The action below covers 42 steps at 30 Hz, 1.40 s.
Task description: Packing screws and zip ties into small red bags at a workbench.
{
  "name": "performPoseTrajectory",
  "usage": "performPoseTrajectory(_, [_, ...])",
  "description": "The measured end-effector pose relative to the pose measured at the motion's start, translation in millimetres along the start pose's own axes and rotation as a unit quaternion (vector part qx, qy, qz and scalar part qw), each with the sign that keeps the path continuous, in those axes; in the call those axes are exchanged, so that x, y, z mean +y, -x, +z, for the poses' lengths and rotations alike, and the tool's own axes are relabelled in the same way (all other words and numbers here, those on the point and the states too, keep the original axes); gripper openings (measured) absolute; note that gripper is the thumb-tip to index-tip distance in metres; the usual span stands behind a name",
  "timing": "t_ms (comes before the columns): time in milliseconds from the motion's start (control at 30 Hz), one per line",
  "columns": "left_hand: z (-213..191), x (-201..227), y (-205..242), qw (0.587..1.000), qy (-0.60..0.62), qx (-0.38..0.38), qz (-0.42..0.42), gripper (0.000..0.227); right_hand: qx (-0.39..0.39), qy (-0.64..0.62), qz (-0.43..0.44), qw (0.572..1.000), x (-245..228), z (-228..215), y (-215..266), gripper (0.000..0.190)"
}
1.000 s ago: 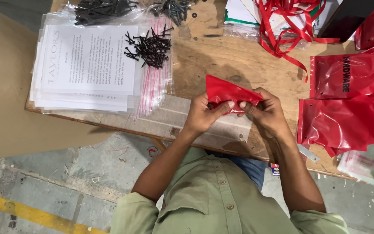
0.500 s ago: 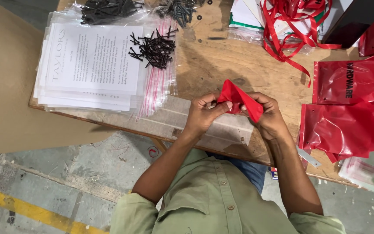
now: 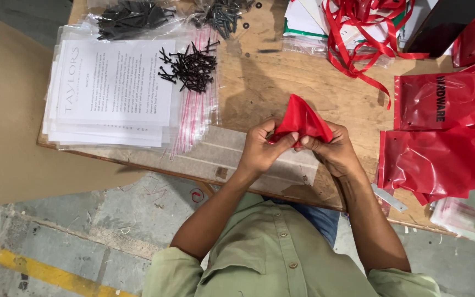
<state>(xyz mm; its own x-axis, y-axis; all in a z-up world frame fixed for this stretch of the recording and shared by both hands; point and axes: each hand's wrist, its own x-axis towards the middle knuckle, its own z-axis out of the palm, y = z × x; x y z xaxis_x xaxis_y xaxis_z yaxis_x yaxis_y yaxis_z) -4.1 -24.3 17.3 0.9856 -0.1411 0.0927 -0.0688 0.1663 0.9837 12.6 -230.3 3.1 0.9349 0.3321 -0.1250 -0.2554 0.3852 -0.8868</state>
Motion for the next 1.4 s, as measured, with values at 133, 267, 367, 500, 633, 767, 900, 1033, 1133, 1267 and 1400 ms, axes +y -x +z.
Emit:
performPoseTrajectory(133, [6, -14, -3, 0.999, 0.041, 0.012, 0.019, 0.018, 0.004, 0.034, -0.013, 0.999, 2, 2, 0, 0.022])
performPoseTrajectory(267, [13, -2, -6, 0.993, 0.090, 0.065, 0.027, 0.016, 0.043, 0.010, -0.063, 0.997, -2, 10, -2, 0.023])
performPoseTrajectory(367, [9, -7, -3, 0.993, 0.083, 0.084, 0.019, 0.015, 0.082, 0.005, -0.073, 0.994, 1, 6, -3, 0.029])
performPoseTrajectory(500, [2, -20, 1, 0.995, 0.037, 0.088, 0.031, 0.018, 0.099, 0.041, -0.122, 0.987, 28, -20, -6, 0.022])
performPoseTrajectory(633, [2, 4, -6, 0.996, 0.066, 0.041, 0.049, 0.019, 0.094, 0.047, -0.103, 0.989, 12, -2, -3, 0.018])
performPoseTrajectory(767, [-5, -2, -8, 0.996, 0.068, 0.023, 0.057, 0.020, 0.118, 0.044, -0.117, 0.985, 21, -15, -7, 0.012])
performPoseTrajectory(900, [-19, -27, -12, 0.996, 0.035, 0.019, 0.076, 0.015, 0.150, 0.053, -0.157, 0.975, 6, -6, -7, 0.017])
performPoseTrajectory(1033, [-34, -63, -15, 0.995, 0.052, 0.009, 0.084, 0.014, 0.128, 0.114, -0.170, 0.970, 14, -21, -7, 0.028])
performPoseTrajectory(1133, [-35, -53, -17, 0.995, 0.091, 0.028, 0.031, 0.016, 0.131, 0.101, -0.173, 0.971, 21, -26, -8, 0.027])
performPoseTrajectory(1267, [-29, -21, -20, 0.992, 0.125, 0.002, -0.001, 0.032, 0.118, 0.091, -0.160, 0.976, 22, -25, -9, 0.023])
performPoseTrajectory(1400, [-33, -31, -18, 0.993, 0.100, -0.042, 0.035, 0.061, 0.124, 0.206, -0.191, 0.952, 17, -18, -7, 0.019])
